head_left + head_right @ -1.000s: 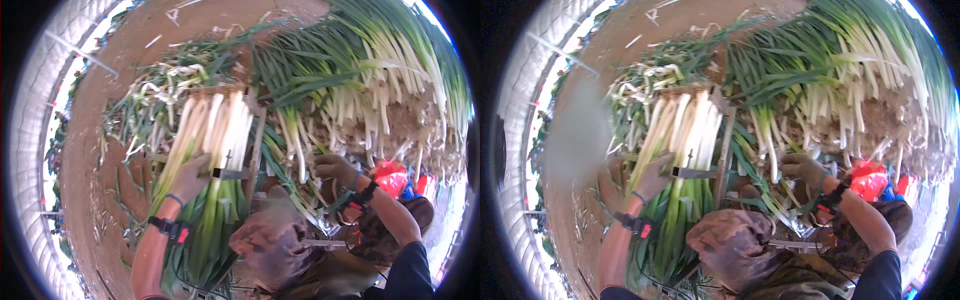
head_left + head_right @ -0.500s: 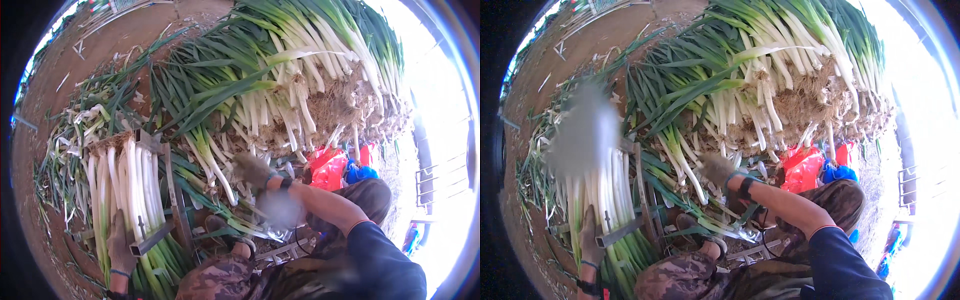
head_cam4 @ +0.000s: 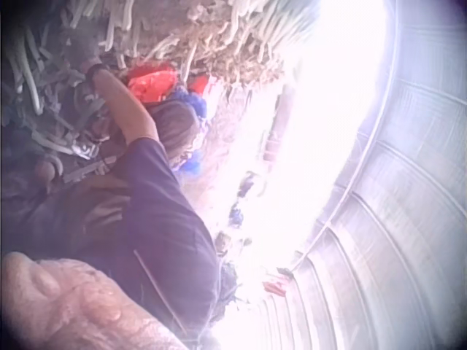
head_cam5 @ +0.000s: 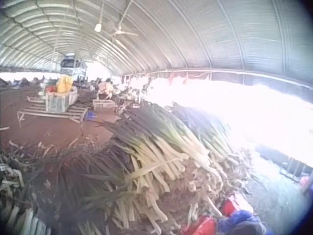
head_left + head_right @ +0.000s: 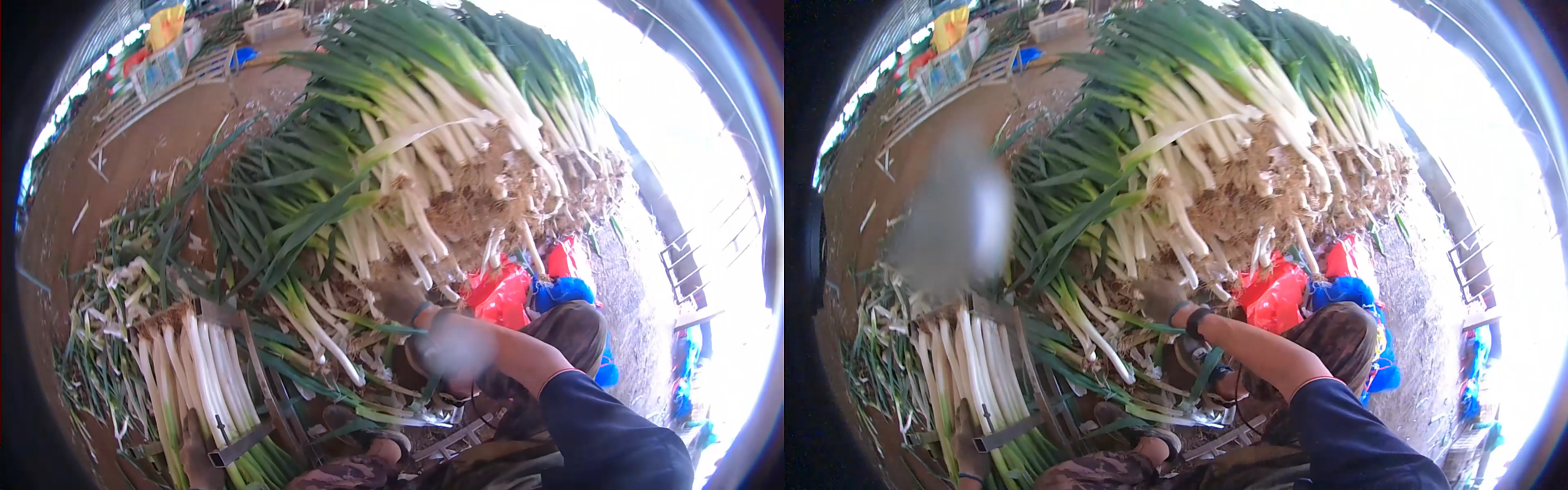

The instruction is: Sorting, cleaning, and aligning leeks into a metal guide for agricultural processing.

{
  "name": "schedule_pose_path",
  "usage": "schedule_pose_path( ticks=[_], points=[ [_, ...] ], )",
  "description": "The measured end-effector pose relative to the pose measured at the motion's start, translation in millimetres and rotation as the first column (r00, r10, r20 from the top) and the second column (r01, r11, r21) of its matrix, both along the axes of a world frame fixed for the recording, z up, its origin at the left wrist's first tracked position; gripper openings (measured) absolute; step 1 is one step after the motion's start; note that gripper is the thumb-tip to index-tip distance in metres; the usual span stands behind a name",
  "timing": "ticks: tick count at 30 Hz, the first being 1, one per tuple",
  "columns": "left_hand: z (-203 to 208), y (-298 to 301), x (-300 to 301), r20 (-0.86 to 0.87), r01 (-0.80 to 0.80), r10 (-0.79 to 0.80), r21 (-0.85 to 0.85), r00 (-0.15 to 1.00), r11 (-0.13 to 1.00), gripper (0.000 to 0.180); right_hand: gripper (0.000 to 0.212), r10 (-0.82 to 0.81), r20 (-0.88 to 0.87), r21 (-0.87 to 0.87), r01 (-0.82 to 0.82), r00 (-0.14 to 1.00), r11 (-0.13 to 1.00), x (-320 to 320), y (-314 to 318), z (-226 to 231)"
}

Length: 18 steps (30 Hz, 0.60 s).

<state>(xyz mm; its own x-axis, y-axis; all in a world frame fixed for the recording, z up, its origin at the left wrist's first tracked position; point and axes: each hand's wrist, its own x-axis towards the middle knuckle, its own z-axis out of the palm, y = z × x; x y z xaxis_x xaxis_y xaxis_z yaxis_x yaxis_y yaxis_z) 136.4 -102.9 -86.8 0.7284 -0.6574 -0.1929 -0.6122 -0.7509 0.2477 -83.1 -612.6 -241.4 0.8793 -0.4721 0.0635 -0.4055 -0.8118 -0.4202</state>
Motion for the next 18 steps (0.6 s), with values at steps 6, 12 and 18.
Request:
schedule_pose_path(
  ticks=[6,12,18],
  points=[
    [45,-32,-6,0.025,-0.078,0.073,0.305,0.997,0.949,0.070,0.026,0.168,-0.028,0.042,-0.166,0.985,0.985,-50,-1,83],
    [152,-121,-53,0.315,-0.008,-0.012,0.063,0.949,0.998,0.048,0.024,0.224,0.040,-0.030,-0.223,0.974,0.974,-116,-44,204],
    [236,-233,-206,0.408,0.575,-0.438,-0.318,0.801,0.754,0.055,0.028,0.299,-0.084,-0.115,-0.307,0.951,0.945,-175,-35,254]
  ],
)
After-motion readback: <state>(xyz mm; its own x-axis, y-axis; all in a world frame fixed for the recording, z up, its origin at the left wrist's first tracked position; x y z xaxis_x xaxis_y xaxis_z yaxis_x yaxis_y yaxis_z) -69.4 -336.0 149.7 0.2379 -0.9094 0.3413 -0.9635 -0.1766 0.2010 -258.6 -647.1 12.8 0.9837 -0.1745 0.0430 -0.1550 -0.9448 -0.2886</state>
